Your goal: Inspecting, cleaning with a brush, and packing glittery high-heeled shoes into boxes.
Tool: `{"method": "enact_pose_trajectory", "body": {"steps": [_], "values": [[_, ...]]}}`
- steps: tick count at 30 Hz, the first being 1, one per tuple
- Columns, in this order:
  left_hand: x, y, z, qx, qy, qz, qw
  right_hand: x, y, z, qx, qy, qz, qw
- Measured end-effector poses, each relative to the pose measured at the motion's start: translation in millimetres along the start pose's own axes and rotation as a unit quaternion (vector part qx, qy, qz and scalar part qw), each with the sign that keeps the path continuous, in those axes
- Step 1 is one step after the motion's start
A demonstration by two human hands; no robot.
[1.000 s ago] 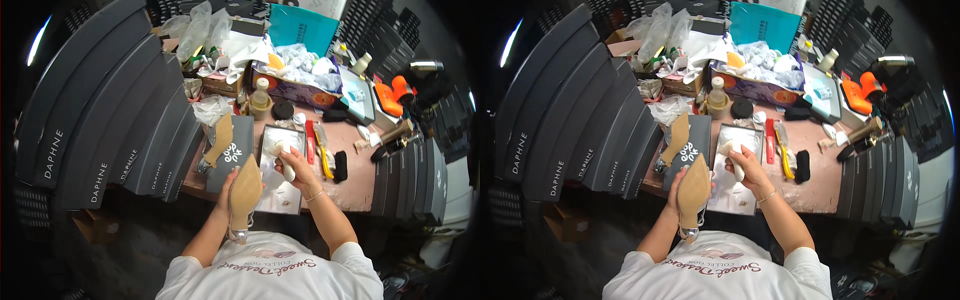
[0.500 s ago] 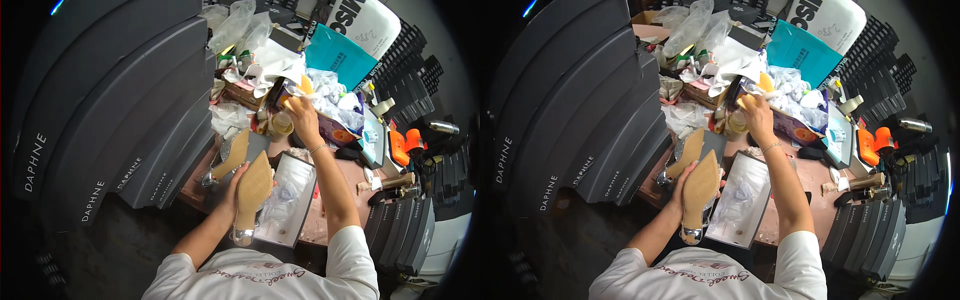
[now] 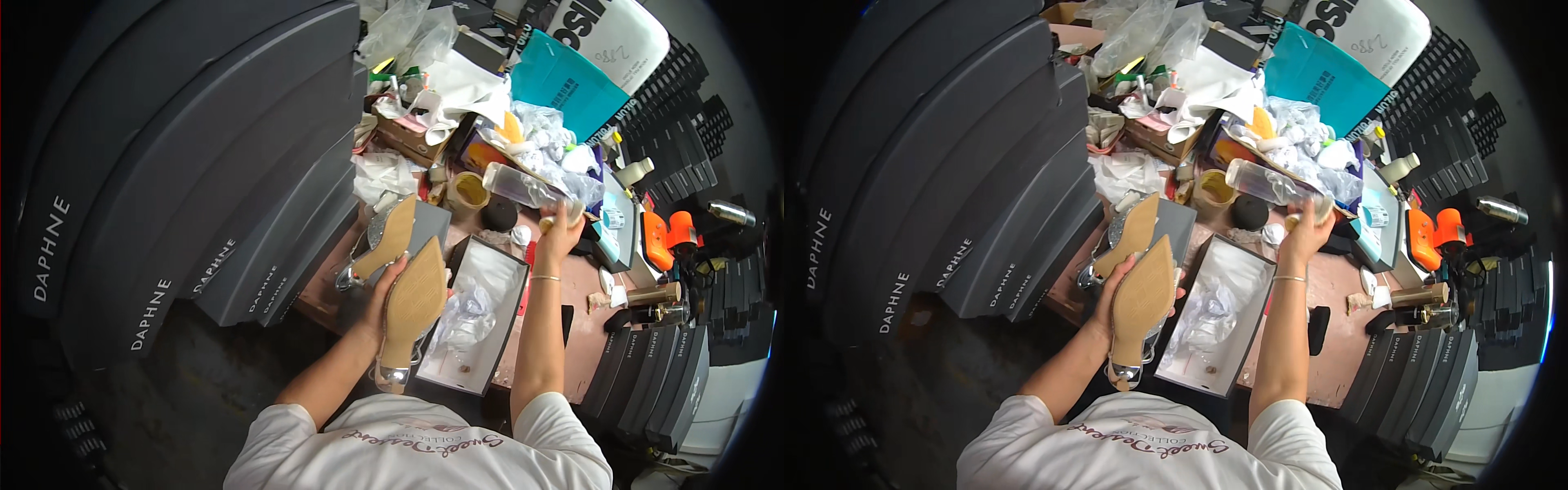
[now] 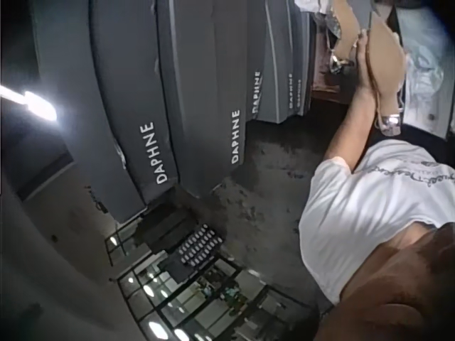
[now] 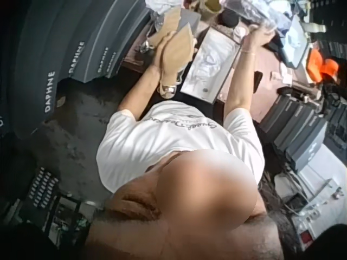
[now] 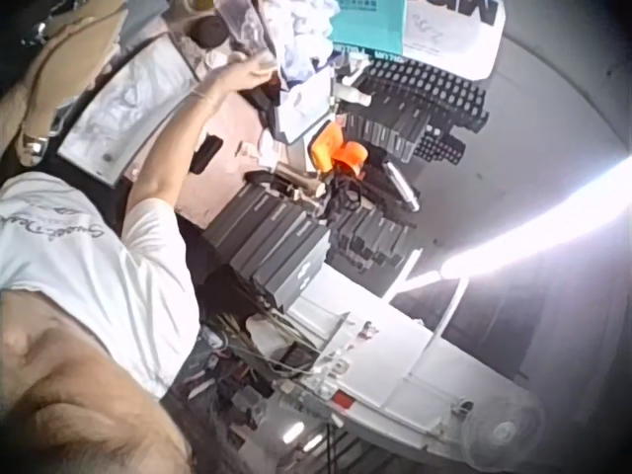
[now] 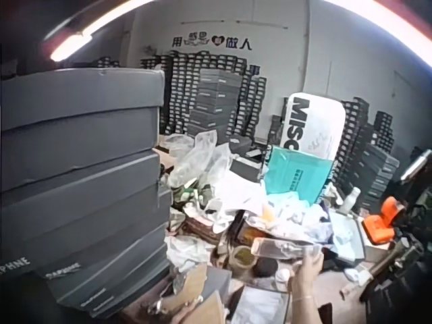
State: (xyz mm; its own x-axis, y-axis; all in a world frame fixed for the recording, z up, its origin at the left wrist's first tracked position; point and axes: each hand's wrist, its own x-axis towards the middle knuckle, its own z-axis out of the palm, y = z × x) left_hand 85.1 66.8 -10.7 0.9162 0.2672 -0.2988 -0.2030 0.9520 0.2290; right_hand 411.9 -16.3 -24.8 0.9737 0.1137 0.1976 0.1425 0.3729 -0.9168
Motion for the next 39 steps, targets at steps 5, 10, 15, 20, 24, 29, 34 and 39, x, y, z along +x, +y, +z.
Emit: {"method": "enact_pose_trajectory", "body": {"steps": [5, 10, 15, 20, 24, 29, 34, 39], "values": [[-3.8, -13.7, -1.4, -0.013, 0.001, 0.008, 1.0, -12.3, -4.8, 23.0, -0.03, -0.035, -0.027, 0.999], [-24.7, -19.9, 5.7, 0.002, 0.033, 0.037, 0.999, -27.5, 12.4, 74.7, -0.387, -0.273, -0.362, 0.803], [-59.0, -28.7, 7.1, 0.027, 0.064, 0.062, 0.996, -43.8, -16.5, 88.3, -0.427, -0.287, -0.239, 0.823], [-86.1, -46.5, -10.2, 0.042, 0.082, 0.036, 0.995, -187.0, -102.6, -1.7, -0.314, -0.504, -0.12, 0.795], [-103.7, -72.9, -18.3, 0.086, 0.059, -0.036, 0.994, -282.8, -153.3, -52.5, -0.306, -0.617, -0.225, 0.689], [-127.4, -110.5, 0.5, 0.09, 0.062, -0.056, 0.992, -276.0, -139.8, -70.9, -0.445, -0.522, -0.209, 0.696], [-132.1, -118.6, 11.2, 0.113, 0.071, -0.087, 0.987, -299.8, -156.5, -85.1, -0.455, -0.541, -0.189, 0.682], [-131.6, -118.0, -1.9, 0.106, 0.058, -0.049, 0.991, -325.4, -161.7, -97.9, -0.313, -0.517, -0.288, 0.743]]}}
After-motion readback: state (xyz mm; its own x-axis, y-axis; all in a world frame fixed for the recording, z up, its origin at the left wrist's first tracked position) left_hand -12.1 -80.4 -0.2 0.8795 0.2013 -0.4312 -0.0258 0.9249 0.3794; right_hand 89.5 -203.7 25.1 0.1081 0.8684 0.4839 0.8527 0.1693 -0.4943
